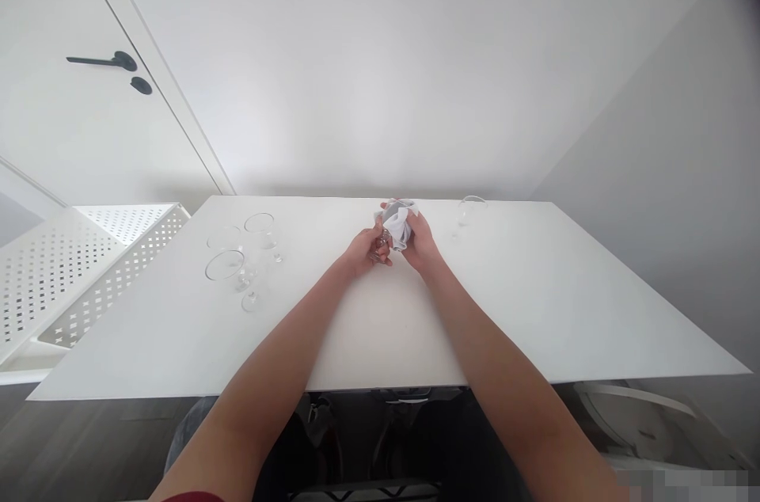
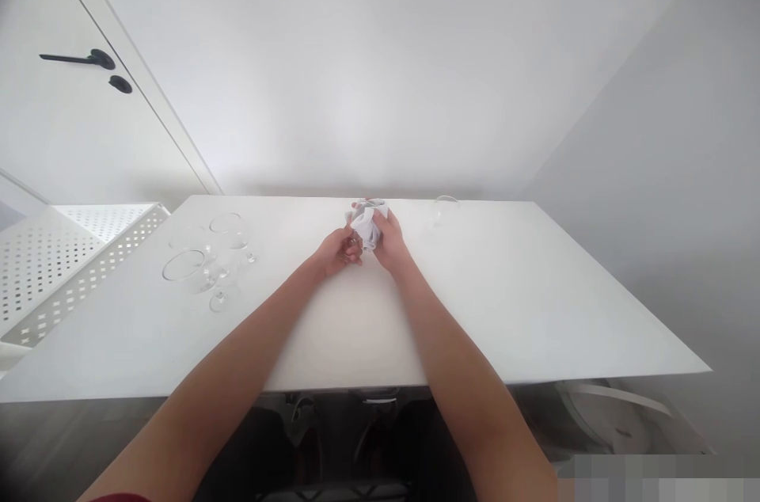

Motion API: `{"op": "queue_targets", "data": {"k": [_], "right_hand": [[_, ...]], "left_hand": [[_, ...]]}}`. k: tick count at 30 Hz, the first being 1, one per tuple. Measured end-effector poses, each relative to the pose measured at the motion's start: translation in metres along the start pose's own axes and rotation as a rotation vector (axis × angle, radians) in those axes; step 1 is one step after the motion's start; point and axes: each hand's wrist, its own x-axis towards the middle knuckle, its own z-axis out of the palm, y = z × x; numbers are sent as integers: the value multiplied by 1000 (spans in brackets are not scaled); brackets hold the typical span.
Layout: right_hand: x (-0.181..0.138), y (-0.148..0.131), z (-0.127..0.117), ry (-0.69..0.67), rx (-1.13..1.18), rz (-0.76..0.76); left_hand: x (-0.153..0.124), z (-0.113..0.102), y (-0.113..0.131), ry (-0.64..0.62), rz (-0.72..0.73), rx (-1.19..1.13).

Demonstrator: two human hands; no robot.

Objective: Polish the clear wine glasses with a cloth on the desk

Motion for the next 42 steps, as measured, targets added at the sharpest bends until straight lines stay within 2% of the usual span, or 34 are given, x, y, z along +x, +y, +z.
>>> {"op": "queue_targets", "data": {"k": [5,7,10,14,21,23,25,28,31,34,36,38,40,42], "right_hand": [[7,10,-4,287,38,-139],[8,13,-6,301,40,-126],[11,15,-9,228,80,-52],[12,16,-12,238,109,-17],[7,8,-4,46,209,100],[6,5,-3,69,185,43],[5,3,-2,161,108,-72],[0,-3,0,288,-148,-241],[-6,-9,4,288,-386,-339],[-8,-11,4,302,-460,-374],[-5,-11,0,305,-357,-334],[-2,-9,-6,247,-152,-234],[0,-6,-10,111,14,-80],[1,-1,-10,-23,76,77]], "left_hand": [[4,5,-7,200,259,261],[5,5,-8,232,298,379],[3,5,-7,264,304,407],[0,4,-3,163,297,252],[-1,4,0,33,180,161],[-1,3,0,22,136,122],[-1,3,0,11,90,122],[-1,3,-1,9,69,179],[-1,2,-4,0,83,228],[-2,1,-3,-48,86,259],[-5,0,-2,-104,65,248],[-8,0,1,-209,12,217],[-9,0,3,-324,-35,198],[-10,-1,4,-357,-23,170]]}}
